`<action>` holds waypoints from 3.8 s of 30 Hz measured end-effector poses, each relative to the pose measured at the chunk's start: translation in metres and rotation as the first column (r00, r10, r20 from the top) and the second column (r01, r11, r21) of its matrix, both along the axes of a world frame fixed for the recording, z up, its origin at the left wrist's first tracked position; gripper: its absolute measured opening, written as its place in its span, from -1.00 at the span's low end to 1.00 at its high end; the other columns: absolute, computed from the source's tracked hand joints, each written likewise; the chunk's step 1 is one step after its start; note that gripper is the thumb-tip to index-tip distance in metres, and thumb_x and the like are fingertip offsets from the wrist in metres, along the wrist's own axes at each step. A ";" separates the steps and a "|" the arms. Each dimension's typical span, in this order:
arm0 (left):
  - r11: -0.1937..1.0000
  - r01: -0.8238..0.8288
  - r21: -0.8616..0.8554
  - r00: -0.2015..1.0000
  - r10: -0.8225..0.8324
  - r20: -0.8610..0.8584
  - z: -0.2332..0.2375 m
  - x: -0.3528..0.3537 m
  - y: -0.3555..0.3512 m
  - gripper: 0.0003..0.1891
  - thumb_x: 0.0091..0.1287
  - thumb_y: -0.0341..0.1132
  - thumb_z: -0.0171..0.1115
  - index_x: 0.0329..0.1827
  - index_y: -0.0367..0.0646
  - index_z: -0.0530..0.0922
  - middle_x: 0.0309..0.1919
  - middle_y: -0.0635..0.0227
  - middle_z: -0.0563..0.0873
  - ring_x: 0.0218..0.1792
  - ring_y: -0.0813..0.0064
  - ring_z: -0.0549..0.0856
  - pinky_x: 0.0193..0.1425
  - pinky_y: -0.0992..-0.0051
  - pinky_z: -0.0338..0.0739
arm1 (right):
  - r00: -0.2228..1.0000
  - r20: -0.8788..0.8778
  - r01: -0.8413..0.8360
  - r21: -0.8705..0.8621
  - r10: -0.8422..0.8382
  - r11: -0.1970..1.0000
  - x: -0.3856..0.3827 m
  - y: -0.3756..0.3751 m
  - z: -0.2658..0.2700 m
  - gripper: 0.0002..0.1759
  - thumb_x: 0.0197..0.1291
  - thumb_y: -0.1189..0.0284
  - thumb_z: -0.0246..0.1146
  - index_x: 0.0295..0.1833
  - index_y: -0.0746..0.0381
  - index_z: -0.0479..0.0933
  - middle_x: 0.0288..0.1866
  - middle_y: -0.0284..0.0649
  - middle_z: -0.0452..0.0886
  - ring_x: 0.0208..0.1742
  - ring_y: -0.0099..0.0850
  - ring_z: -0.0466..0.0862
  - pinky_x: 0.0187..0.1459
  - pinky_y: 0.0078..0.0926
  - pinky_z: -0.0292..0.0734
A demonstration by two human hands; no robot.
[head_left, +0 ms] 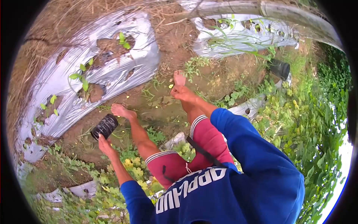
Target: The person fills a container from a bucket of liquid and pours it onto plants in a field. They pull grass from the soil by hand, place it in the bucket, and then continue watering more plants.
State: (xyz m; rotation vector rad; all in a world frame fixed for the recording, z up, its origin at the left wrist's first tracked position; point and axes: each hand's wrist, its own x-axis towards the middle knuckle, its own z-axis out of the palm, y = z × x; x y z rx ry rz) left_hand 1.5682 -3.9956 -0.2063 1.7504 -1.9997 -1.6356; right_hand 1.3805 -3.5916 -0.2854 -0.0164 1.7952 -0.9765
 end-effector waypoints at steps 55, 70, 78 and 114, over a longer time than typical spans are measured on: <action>0.389 0.912 -0.127 0.405 -0.904 0.138 -0.054 -0.152 0.354 -0.66 0.45 -0.23 0.17 -0.45 -0.30 0.46 -0.55 0.05 0.47 -0.51 0.13 0.47 -0.38 0.22 0.37 | 0.997 0.066 -0.067 0.638 0.033 0.767 -0.015 0.317 -0.130 -0.31 0.42 -0.10 -0.15 -0.05 0.27 0.66 0.02 0.18 0.65 0.13 0.10 0.61 0.18 -0.02 0.50; 0.537 0.830 -0.151 0.550 -0.833 0.063 0.045 -0.120 0.434 -0.59 0.48 -0.16 0.11 -0.46 -0.30 0.35 -0.60 0.13 0.34 -0.52 0.32 0.32 -0.38 0.27 0.29 | 0.909 -0.372 0.158 -0.114 -0.189 0.981 -0.155 0.243 0.040 -0.16 0.30 -0.19 0.04 0.31 0.38 0.37 0.15 0.15 0.45 0.25 0.01 0.43 0.28 -0.09 0.30; 0.585 0.800 -0.136 0.600 -0.784 0.160 0.055 -0.032 0.482 -0.61 0.45 -0.14 0.14 -0.41 -0.34 0.47 -0.57 0.04 0.50 -0.51 0.14 0.46 -0.33 0.21 0.38 | 0.998 -0.052 -0.008 0.265 0.022 0.964 0.092 0.500 -0.003 -0.32 0.29 -0.07 0.13 0.19 0.33 0.51 0.20 0.08 0.53 0.22 -0.02 0.50 0.22 -0.12 0.41; 0.424 0.906 0.021 0.407 -0.882 0.239 0.047 -0.388 1.069 -0.45 0.43 0.03 0.14 -0.51 -0.35 0.43 -0.65 0.16 0.43 -0.56 0.34 0.40 -0.40 0.25 0.33 | 0.386 0.214 0.893 0.157 -0.897 0.422 -0.088 1.213 0.151 -0.44 0.21 -0.09 0.24 0.08 0.15 0.53 -0.22 -0.48 0.52 -0.23 -0.66 0.51 -0.28 -0.64 0.44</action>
